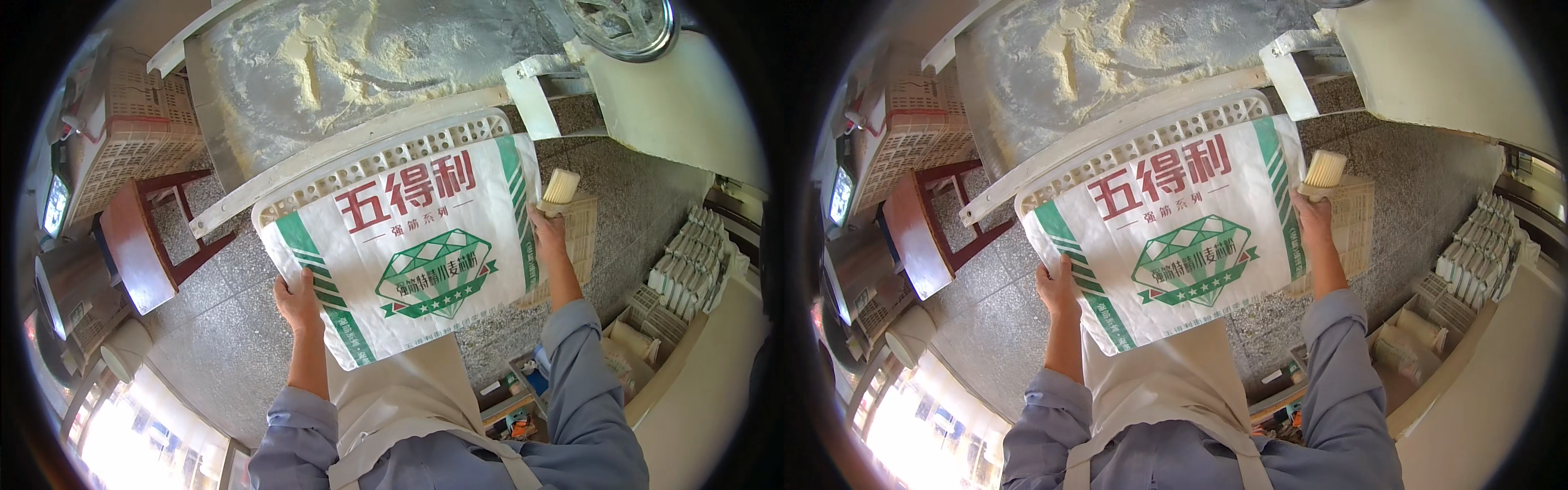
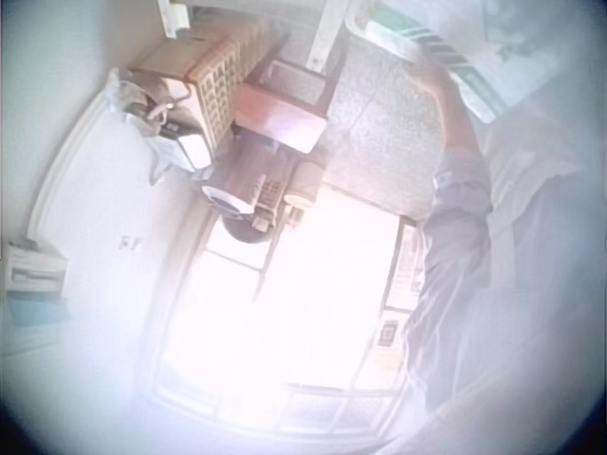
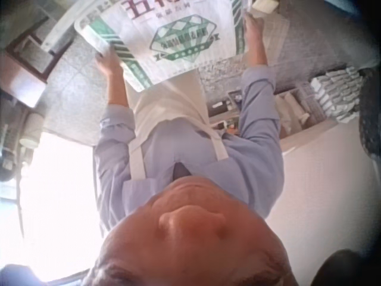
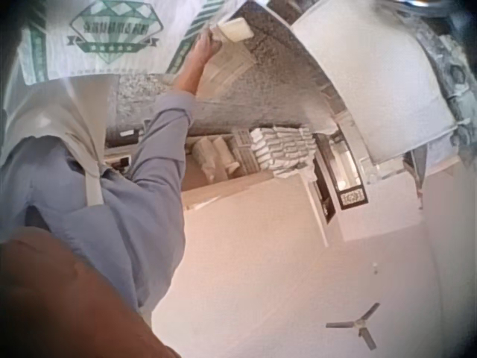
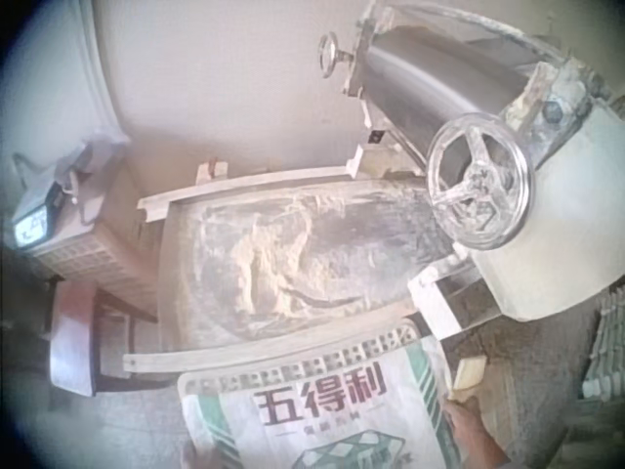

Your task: The person cleans a dough sheeter by brushing flour and debris from the machine's surfaces and rollers into a nearby bag. They move a small stool, use a brush to sweep the hopper and roller area, and repeatedly wipe the surfaces while holding the bag open to collect the residue.

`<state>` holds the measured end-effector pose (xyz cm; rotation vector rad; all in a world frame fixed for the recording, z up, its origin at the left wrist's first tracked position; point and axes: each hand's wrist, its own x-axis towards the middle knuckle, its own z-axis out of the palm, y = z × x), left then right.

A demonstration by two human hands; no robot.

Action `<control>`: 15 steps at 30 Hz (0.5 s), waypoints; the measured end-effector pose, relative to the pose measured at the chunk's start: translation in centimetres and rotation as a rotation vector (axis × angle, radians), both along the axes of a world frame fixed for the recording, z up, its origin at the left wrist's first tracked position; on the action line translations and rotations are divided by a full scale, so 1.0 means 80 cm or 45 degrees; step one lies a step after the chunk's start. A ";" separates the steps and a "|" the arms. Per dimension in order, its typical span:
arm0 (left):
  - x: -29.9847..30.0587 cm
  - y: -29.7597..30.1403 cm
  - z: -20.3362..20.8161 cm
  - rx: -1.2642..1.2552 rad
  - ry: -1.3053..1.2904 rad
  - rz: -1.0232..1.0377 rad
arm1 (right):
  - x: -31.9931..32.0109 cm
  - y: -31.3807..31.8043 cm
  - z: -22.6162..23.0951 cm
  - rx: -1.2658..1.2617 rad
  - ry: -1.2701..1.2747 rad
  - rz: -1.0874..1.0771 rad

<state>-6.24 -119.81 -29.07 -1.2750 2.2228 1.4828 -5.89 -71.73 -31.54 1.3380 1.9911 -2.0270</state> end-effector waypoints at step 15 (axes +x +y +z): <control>-0.025 0.015 0.041 0.079 0.035 0.086 | -0.041 -0.033 0.046 0.193 -0.116 -0.283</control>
